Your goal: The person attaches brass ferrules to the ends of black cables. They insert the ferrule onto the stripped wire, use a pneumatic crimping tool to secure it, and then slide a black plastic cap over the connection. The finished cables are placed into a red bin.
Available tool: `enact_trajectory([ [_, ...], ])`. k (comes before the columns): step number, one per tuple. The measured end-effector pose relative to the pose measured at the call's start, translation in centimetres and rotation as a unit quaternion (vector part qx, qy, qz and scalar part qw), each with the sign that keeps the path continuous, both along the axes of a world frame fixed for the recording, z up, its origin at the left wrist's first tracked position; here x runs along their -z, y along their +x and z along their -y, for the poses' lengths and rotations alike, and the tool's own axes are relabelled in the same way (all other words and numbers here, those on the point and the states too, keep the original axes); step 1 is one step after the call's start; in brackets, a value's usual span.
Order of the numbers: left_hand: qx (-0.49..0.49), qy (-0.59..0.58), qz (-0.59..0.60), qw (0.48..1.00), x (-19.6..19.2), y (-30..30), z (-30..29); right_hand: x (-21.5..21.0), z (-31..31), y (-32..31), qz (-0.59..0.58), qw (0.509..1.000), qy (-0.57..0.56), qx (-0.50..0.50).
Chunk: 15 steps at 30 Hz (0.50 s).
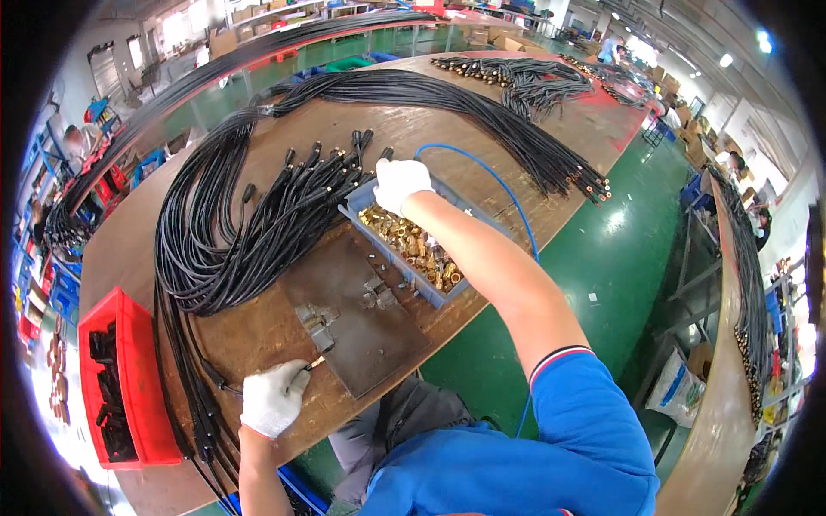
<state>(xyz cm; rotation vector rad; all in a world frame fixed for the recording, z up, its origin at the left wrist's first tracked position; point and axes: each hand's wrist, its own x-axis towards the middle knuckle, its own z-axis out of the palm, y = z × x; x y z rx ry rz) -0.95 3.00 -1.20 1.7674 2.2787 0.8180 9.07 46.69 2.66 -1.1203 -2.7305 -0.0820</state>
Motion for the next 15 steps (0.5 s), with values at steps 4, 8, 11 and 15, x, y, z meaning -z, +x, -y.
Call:
enact_trajectory([
  [4, -0.015, -0.013, 0.02, 1.0, -0.2, -0.2, 0.2, 1.2, -0.3, -1.1, 0.005, 0.999, -0.039, 0.023],
  [8, -0.024, -0.012, 0.065, 0.998, 0.3, -0.5, 0.4, 1.9, -0.3, -1.5, 0.002, 0.999, -0.037, -0.023],
  [11, -0.034, -0.007, 0.092, 0.995, 0.4, -0.4, -0.3, 1.8, -0.7, -1.2, 0.0, 0.999, -0.03, -0.044],
  [15, -0.021, 0.03, 0.103, 0.994, 0.7, 0.1, -1.5, 0.2, -0.5, 0.0, -0.1, 0.994, -0.027, -0.041],
])
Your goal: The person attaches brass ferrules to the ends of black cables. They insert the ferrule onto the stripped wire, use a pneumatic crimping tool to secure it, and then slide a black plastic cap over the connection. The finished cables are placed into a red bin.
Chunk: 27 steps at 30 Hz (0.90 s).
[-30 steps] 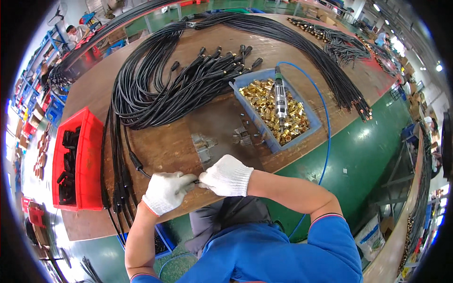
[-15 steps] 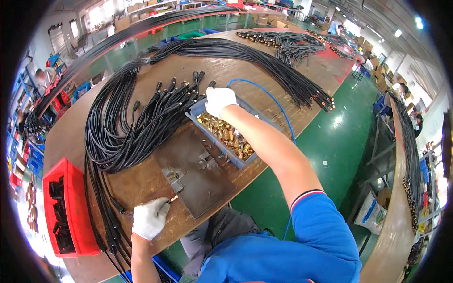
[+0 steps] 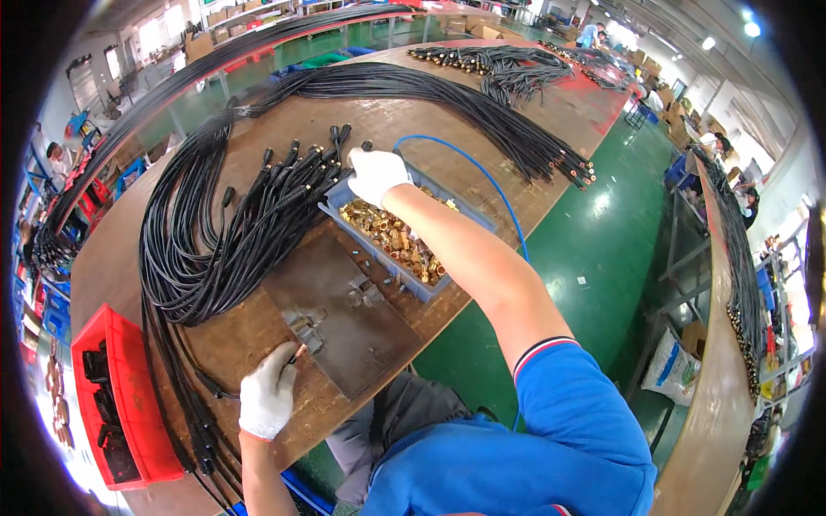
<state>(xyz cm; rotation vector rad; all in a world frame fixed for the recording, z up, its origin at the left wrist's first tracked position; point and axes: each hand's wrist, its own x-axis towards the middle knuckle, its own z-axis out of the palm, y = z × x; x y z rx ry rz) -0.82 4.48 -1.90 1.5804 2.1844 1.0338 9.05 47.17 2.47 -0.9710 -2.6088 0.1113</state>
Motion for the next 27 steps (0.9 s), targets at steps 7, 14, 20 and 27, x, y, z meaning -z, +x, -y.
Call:
enact_trajectory([
  [7, -0.01, 0.041, -0.018, 0.999, -0.3, -0.5, 0.9, -1.5, 8.8, 0.5, -0.396, 0.69, -0.593, -0.12],
  [14, -0.032, 0.031, 0.006, 0.999, -1.1, -0.7, 0.6, 3.5, 19.1, 3.7, -0.376, 0.514, -0.756, -0.154],
  [20, -0.039, 0.042, 0.021, 0.998, -0.8, -0.7, 0.6, 6.4, 22.3, 3.8, -0.347, 0.477, -0.79, -0.169],
  [27, -0.026, 0.052, 0.014, 0.998, -1.2, -0.6, 0.4, 7.2, 22.8, 3.7, -0.342, 0.45, -0.806, -0.177],
])
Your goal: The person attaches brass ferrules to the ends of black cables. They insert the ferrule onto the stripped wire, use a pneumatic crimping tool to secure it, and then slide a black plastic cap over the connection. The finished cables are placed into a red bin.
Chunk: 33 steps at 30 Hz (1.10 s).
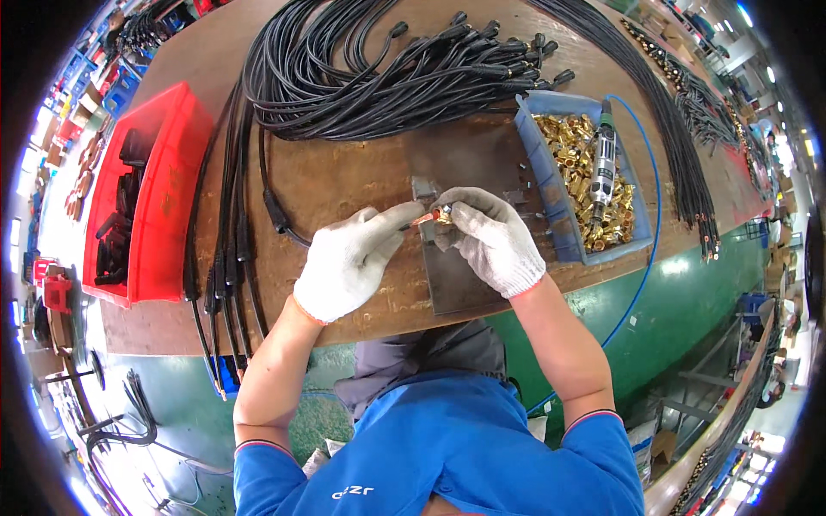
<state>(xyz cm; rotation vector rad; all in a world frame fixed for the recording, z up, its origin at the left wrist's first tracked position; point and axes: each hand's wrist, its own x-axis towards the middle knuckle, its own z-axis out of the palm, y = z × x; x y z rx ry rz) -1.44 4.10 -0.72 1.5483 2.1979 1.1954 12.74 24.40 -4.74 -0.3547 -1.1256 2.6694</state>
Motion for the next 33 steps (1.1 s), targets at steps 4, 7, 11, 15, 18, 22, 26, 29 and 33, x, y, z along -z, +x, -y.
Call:
enact_trajectory([
  [4, 0.0, -0.006, 0.002, 1.0, 0.1, 0.0, 0.0, 0.0, 0.0, 0.0, 0.006, 1.0, -0.001, -0.008],
  [7, 0.002, -0.008, 0.005, 1.0, 0.2, -0.1, 0.1, -0.3, 0.4, -0.1, -0.002, 1.0, 0.003, -0.002],
  [11, 0.002, -0.018, 0.007, 1.0, 0.1, -0.1, 0.2, -0.4, 0.4, -0.2, 0.011, 1.0, -0.001, -0.006],
  [15, 0.002, -0.027, -0.005, 1.0, 0.4, -0.1, 0.0, -0.4, 0.3, -0.1, 0.021, 1.0, 0.004, -0.002],
  [18, -0.006, 0.001, -0.064, 0.998, 1.0, -0.1, -0.1, -0.6, 0.2, -0.1, 0.026, 0.999, 0.02, -0.001],
  [22, -0.002, -0.023, -0.083, 0.996, 0.6, 0.1, -0.2, -0.7, -0.2, 0.0, 0.041, 0.996, 0.078, -0.007],
  [26, 0.003, -0.066, -0.087, 0.994, 0.7, 0.0, -0.2, -1.0, -0.7, 0.0, 0.111, 0.964, 0.242, -0.012],
  [29, -0.002, -0.054, -0.09, 0.995, 1.4, -0.1, -0.4, -1.5, -0.8, -0.3, 0.113, 0.933, 0.341, -0.03],
  [33, 0.001, -0.062, -0.081, 0.995, 2.4, -0.6, -0.8, -2.0, -0.6, -0.9, 0.141, 0.897, 0.415, -0.056],
])
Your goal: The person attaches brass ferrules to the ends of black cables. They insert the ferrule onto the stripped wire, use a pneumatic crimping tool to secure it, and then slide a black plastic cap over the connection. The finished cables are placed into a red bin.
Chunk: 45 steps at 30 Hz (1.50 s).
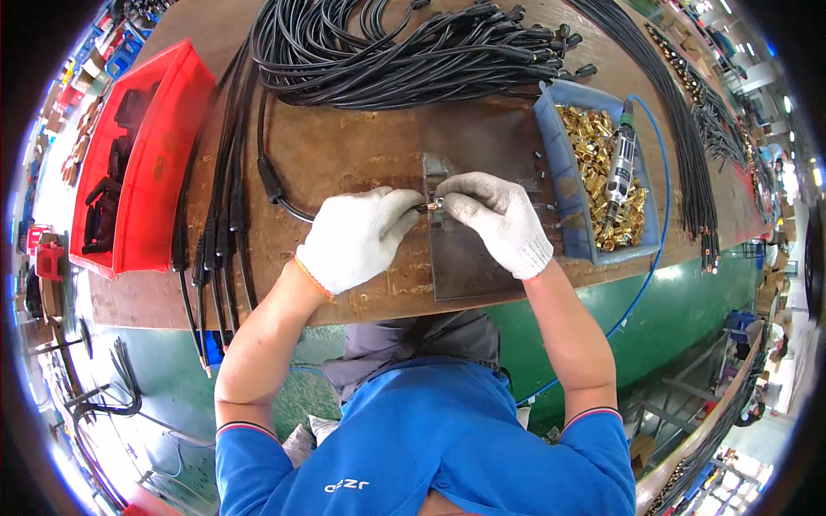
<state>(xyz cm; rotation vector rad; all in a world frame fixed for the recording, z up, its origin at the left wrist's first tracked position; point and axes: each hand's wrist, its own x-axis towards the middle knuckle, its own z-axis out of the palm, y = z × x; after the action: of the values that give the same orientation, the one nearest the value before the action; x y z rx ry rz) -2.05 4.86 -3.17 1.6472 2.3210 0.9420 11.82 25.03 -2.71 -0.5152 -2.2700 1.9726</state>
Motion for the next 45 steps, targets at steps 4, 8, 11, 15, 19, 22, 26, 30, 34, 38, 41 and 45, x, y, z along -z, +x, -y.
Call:
enact_trajectory([
  [4, -0.012, 0.018, -0.011, 1.0, 0.5, -0.1, -0.4, 0.5, -0.2, -0.5, 0.002, 0.994, 0.111, -0.008],
  [8, -0.029, 0.016, -0.018, 0.999, 0.5, -0.2, -0.7, 0.9, -0.4, -1.0, -0.034, 0.975, 0.218, -0.012],
  [11, -0.032, 0.028, -0.02, 0.999, 1.0, -0.5, -1.1, 0.7, -0.5, -1.3, -0.059, 0.953, 0.295, -0.019],
  [15, -0.046, 0.036, -0.027, 0.998, 1.2, -0.9, -1.6, 1.3, -1.3, -2.1, -0.09, 0.925, 0.37, -0.012],
  [19, -0.061, 0.032, -0.034, 0.997, 1.4, -1.5, -1.8, 1.2, -1.9, -3.3, -0.087, 0.907, 0.41, -0.026],
  [22, -0.067, 0.011, -0.04, 0.997, 2.4, -1.7, -2.1, 2.1, -2.2, -3.7, -0.078, 0.884, 0.46, -0.036],
  [26, -0.078, 0.018, -0.041, 0.996, 3.8, -1.6, -2.7, 1.5, -2.4, -3.7, -0.053, 0.898, 0.433, -0.058],
  [30, -0.079, 0.049, -0.034, 0.995, 4.2, -1.6, -2.8, 1.4, -2.9, -3.8, -0.045, 0.919, 0.384, -0.072],
  [34, -0.083, 0.041, -0.034, 0.995, 4.3, -1.5, -2.8, 1.9, -3.2, -3.8, -0.044, 0.917, 0.389, -0.073],
  [38, -0.082, 0.055, -0.038, 0.994, 4.5, -1.6, -2.8, 1.8, -3.1, -3.9, -0.048, 0.916, 0.391, -0.078],
  [41, -0.083, 0.065, -0.036, 0.994, 4.9, -1.6, -2.8, 1.8, -3.1, -3.9, -0.049, 0.92, 0.38, -0.08],
  [45, -0.079, 0.059, -0.034, 0.995, 4.8, -1.6, -3.0, 1.9, -3.2, -3.9, -0.047, 0.92, 0.382, -0.079],
])
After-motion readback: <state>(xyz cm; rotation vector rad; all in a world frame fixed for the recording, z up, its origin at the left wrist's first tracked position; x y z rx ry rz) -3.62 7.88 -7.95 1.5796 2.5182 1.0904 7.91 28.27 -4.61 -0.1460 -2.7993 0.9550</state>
